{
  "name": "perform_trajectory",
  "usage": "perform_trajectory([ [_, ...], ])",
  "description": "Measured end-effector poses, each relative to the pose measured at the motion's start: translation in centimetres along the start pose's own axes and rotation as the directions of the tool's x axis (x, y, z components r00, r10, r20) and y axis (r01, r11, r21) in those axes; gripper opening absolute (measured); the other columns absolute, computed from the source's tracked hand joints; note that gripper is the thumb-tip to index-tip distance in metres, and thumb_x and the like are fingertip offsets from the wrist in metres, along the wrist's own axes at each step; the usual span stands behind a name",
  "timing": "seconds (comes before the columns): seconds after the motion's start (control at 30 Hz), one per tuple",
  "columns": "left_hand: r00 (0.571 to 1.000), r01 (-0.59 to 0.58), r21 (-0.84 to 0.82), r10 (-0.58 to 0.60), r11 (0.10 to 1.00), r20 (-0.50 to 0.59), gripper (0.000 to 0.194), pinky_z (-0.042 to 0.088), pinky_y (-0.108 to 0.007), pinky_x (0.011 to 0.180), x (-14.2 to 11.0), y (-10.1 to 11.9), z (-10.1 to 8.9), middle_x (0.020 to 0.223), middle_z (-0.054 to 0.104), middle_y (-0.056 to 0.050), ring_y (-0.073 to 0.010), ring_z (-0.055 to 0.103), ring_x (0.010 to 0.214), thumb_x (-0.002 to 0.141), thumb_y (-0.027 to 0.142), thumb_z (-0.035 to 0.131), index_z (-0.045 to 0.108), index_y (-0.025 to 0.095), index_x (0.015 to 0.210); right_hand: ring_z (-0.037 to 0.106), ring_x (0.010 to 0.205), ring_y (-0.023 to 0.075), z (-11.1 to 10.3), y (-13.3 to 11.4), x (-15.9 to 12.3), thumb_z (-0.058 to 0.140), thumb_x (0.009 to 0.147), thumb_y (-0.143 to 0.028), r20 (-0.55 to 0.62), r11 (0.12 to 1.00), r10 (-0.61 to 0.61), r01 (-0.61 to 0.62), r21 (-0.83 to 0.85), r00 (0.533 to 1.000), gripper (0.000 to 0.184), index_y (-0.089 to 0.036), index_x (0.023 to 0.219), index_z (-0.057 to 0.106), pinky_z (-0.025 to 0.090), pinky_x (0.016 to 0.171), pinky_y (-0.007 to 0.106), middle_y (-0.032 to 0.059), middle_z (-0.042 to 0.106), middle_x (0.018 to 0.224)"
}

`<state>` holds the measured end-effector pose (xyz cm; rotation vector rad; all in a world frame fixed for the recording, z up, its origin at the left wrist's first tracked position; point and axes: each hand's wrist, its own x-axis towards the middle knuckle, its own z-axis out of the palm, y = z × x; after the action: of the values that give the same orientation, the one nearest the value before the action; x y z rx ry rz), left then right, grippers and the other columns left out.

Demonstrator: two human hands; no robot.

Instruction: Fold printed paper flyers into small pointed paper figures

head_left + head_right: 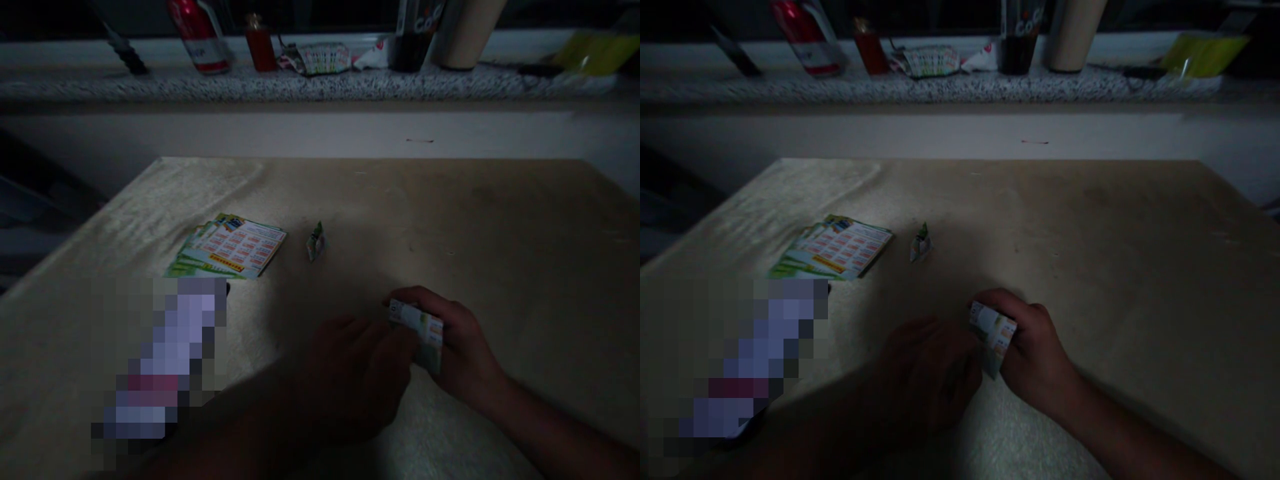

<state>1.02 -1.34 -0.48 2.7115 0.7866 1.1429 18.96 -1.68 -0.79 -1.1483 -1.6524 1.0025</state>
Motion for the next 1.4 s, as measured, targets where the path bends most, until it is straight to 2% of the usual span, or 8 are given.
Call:
perform_trajectory([
  [0.13, 0.999, 0.033, -0.012, -0.032, 0.999, 0.043, 0.010, 0.046, -0.029, 0.057, 0.2, 0.1, -0.2, 0.071, 0.066, 0.000, -0.0145, 0.059, 0.058, 0.090, 0.008, 0.053, 0.053, 0.016, 0.096, 0.072, 0.069, 0.0150, 0.2, 0.4, -0.2, 0.056, 0.083, -0.007, 0.029, 1.000, 0.026, -0.026, -0.013, 0.999, 0.026, -0.020, 0.102, 0.067, 0.056, 0.059, 0.022, 0.0014, 0.076, 0.082],
  [0.27, 0.992, 0.099, 0.022, -0.100, 0.995, 0.071, 0.009, 0.048, -0.029, 0.059, 0.1, -0.4, -0.5, 0.073, 0.067, 0.000, -0.0156, 0.063, 0.061, 0.091, 0.009, 0.050, 0.053, 0.017, 0.094, 0.075, 0.093, 0.0205, -0.4, 0.6, -0.6, 0.057, 0.086, -0.008, 0.110, 0.987, 0.029, -0.012, -0.159, 0.994, 0.041, -0.021, 0.125, 0.061, 0.061, 0.077, 0.031, 0.0085, 0.075, 0.110],
  [0.4, 0.966, 0.089, 0.037, -0.095, 0.995, 0.241, 0.006, 0.048, -0.032, 0.058, -0.6, -1.6, -0.8, 0.076, 0.068, -0.002, -0.0183, 0.062, 0.062, 0.091, 0.012, 0.052, 0.056, 0.016, 0.093, 0.064, 0.117, 0.0280, -2.2, 0.6, -0.8, 0.068, 0.085, -0.014, 0.145, 0.869, -0.148, 0.198, -0.453, 0.978, 0.050, -0.021, 0.133, 0.056, 0.055, 0.095, 0.044, 0.0128, 0.067, 0.126],
  [0.5, 0.930, 0.066, 0.062, -0.084, 0.996, 0.359, 0.004, 0.050, -0.035, 0.065, -1.1, -2.3, -0.9, 0.083, 0.068, -0.002, -0.0200, 0.062, 0.069, 0.090, 0.014, 0.060, 0.059, 0.017, 0.093, 0.065, 0.107, 0.0244, -3.4, 1.0, -0.7, 0.069, 0.090, -0.014, 0.300, 0.757, -0.327, 0.438, -0.485, 0.896, 0.030, -0.021, 0.119, 0.066, 0.053, 0.093, 0.042, 0.0087, 0.071, 0.112],
  [0.6, 0.906, 0.050, 0.065, -0.072, 0.997, 0.417, 0.003, 0.050, -0.035, 0.068, -1.5, -2.6, -1.0, 0.085, 0.067, -0.003, -0.0197, 0.060, 0.072, 0.091, 0.014, 0.061, 0.061, 0.017, 0.091, 0.065, 0.099, 0.0229, -3.7, 1.2, -0.5, 0.068, 0.092, -0.015, 0.428, 0.703, -0.330, 0.522, -0.483, 0.841, 0.020, -0.020, 0.112, 0.070, 0.051, 0.092, 0.042, 0.0068, 0.072, 0.103],
  [0.77, 0.880, 0.035, 0.046, -0.053, 0.998, 0.473, 0.006, 0.049, -0.034, 0.071, -1.6, -2.9, -1.6, 0.089, 0.067, -0.003, -0.0181, 0.059, 0.076, 0.092, 0.014, 0.060, 0.065, 0.017, 0.092, 0.063, 0.097, 0.0241, -3.8, 0.6, -0.4, 0.064, 0.096, -0.022, 0.496, 0.675, -0.225, 0.501, -0.541, 0.838, 0.017, -0.019, 0.111, 0.071, 0.051, 0.090, 0.043, 0.0073, 0.071, 0.102],
  [1.0, 0.880, 0.070, 0.018, -0.071, 0.997, 0.469, 0.006, 0.046, -0.033, 0.070, -1.8, -3.3, -2.1, 0.084, 0.065, -0.002, -0.0176, 0.057, 0.075, 0.093, 0.016, 0.064, 0.067, 0.017, 0.088, 0.063, 0.099, 0.0234, -4.1, 0.7, -0.6, 0.063, 0.098, -0.025, 0.489, 0.666, -0.220, 0.496, -0.557, 0.844, 0.015, -0.019, 0.108, 0.072, 0.049, 0.090, 0.041, 0.0074, 0.070, 0.105],
  [1.4, 0.884, 0.347, -0.045, -0.311, 0.937, 0.348, 0.008, 0.043, -0.035, 0.077, -2.6, -3.0, -1.6, 0.081, 0.063, -0.001, -0.0172, 0.056, 0.078, 0.092, 0.021, 0.069, 0.073, 0.019, 0.086, 0.062, 0.100, 0.0219, -4.0, 1.5, -0.5, 0.064, 0.098, -0.020, 0.417, 0.753, -0.245, 0.443, -0.487, 0.875, 0.010, -0.022, 0.104, 0.072, 0.047, 0.089, 0.038, 0.0047, 0.070, 0.105],
])
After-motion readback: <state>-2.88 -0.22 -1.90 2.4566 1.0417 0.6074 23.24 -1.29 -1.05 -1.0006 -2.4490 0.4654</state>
